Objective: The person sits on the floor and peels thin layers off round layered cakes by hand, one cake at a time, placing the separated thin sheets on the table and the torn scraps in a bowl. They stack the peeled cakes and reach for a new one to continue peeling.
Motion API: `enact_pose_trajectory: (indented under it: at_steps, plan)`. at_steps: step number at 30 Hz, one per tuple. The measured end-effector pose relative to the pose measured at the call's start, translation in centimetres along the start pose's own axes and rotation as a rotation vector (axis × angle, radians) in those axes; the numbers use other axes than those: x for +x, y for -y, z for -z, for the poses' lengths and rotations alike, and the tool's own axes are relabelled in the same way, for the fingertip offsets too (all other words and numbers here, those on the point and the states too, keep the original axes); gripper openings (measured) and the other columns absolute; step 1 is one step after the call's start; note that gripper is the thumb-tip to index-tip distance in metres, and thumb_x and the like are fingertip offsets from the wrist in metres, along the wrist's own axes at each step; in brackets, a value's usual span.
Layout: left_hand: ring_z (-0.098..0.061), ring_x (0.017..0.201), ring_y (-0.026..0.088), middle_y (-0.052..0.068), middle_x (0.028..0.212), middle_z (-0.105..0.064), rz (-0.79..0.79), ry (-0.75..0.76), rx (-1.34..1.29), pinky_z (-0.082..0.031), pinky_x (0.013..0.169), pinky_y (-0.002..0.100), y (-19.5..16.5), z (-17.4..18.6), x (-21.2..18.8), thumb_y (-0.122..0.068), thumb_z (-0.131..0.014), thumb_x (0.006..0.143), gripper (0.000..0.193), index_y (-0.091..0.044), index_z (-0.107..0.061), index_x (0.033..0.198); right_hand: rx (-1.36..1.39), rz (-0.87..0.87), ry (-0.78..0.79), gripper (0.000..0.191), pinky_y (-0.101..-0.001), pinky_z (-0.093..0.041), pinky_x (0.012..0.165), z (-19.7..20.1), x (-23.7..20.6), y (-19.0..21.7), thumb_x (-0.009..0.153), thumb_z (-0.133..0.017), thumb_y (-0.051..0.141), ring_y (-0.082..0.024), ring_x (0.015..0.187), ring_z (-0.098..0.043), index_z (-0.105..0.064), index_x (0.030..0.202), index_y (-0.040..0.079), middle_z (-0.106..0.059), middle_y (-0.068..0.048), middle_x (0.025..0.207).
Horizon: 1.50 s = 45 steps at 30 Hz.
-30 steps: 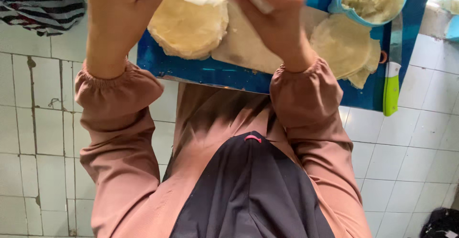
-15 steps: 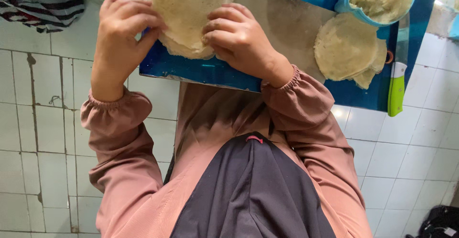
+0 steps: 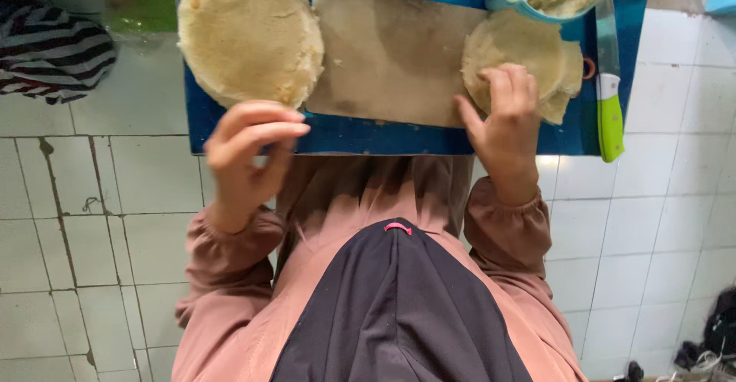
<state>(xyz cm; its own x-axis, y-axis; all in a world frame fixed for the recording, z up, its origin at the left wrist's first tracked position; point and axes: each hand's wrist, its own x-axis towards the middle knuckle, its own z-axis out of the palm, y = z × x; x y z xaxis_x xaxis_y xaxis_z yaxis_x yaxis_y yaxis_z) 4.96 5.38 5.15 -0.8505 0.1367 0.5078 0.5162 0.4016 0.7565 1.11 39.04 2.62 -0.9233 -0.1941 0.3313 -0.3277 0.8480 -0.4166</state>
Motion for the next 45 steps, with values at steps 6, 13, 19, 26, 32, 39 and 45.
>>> enact_pose_trajectory:
  at_steps: [6, 13, 19, 26, 32, 39, 45]
  plan:
    - [-0.075, 0.104, 0.022, 0.011, 0.116, -0.073, 0.195, 0.127, -0.292, -0.062, 0.089, 0.029, 0.4, -11.2, 1.5, 0.001, -0.07, 0.103, 0.017, -0.005, -0.07, 0.119, 0.292, -0.156, -0.128, 0.008, -0.0408, -0.053, 0.092, -1.1, -0.7, -2.4, 0.099, -0.07, -0.003, -0.036, 0.103, -0.064, -0.064, 0.103, 0.0, -0.063, -0.016, 0.111]
    - [-0.067, 0.119, 0.02, 0.01, 0.132, -0.066, 0.933, 0.136, -1.343, -0.055, 0.101, 0.035, 4.0, -17.6, 3.5, -0.03, -0.051, 0.107, 0.046, -0.002, -0.051, 0.144, 0.492, 0.216, 0.021, 0.014, -0.0385, -0.052, 0.099, -0.1, -1.0, -0.2, 0.093, -0.074, 0.0, -0.033, 0.113, -0.066, -0.066, 0.105, 0.002, -0.068, -0.015, 0.121]
    - [-0.058, 0.131, 0.023, 0.014, 0.141, -0.063, 0.765, 0.124, -1.236, -0.045, 0.112, 0.037, 3.8, -16.9, 1.4, -0.02, -0.054, 0.112, 0.044, 0.004, -0.054, 0.148, 0.92, -0.138, 0.063, 0.015, -0.0298, -0.054, 0.097, -1.8, -1.7, 1.2, 0.101, -0.071, 0.008, -0.019, 0.11, -0.068, -0.066, 0.113, 0.002, -0.07, -0.01, 0.116]
    - [-0.045, 0.153, 0.023, 0.014, 0.16, -0.049, 0.287, 0.181, -0.609, -0.032, 0.129, 0.033, 0.1, -16.6, 0.3, -0.016, -0.049, 0.114, 0.044, 0.001, -0.047, 0.155, 1.13, -0.404, -0.056, 0.01, -0.0214, -0.05, 0.08, -4.3, -0.7, 0.7, 0.106, -0.068, 0.008, -0.006, 0.089, -0.061, -0.062, 0.107, 0.0, -0.067, -0.002, 0.099]
    - [-0.054, 0.138, 0.019, 0.013, 0.148, -0.058, 0.464, 0.137, -0.809, -0.042, 0.119, 0.033, 1.2, -16.1, 1.4, -0.015, -0.06, 0.109, 0.048, 0.004, -0.049, 0.151, 1.251, -0.384, -0.006, 0.007, -0.0212, -0.05, 0.083, -3.4, -0.6, 1.5, 0.102, -0.063, 0.002, -0.005, 0.091, -0.061, -0.061, 0.107, -0.001, -0.066, -0.001, 0.1]
    - [-0.068, 0.111, 0.015, 0.011, 0.125, -0.073, 0.624, -0.073, -0.962, -0.057, 0.098, 0.028, 2.0, -14.5, 3.4, -0.016, -0.056, 0.111, 0.029, -0.002, -0.069, 0.133, 1.544, -0.367, -0.141, 0.006, -0.0197, -0.047, 0.081, -3.7, 0.0, 1.3, 0.1, -0.063, 0.002, -0.006, 0.086, -0.057, -0.059, 0.104, 0.001, -0.062, -0.004, 0.103]
    - [-0.063, 0.099, 0.023, 0.008, 0.107, -0.065, 0.038, -0.084, 0.181, -0.052, 0.087, 0.033, 0.7, -13.3, 3.7, -0.009, -0.07, 0.098, 0.019, -0.009, -0.073, 0.116, 1.651, -0.48, -0.15, 0.015, -0.0244, -0.051, 0.081, -4.9, 0.1, 1.5, 0.098, -0.067, 0.006, -0.011, 0.09, -0.062, -0.059, 0.11, 0.002, -0.063, -0.006, 0.104]
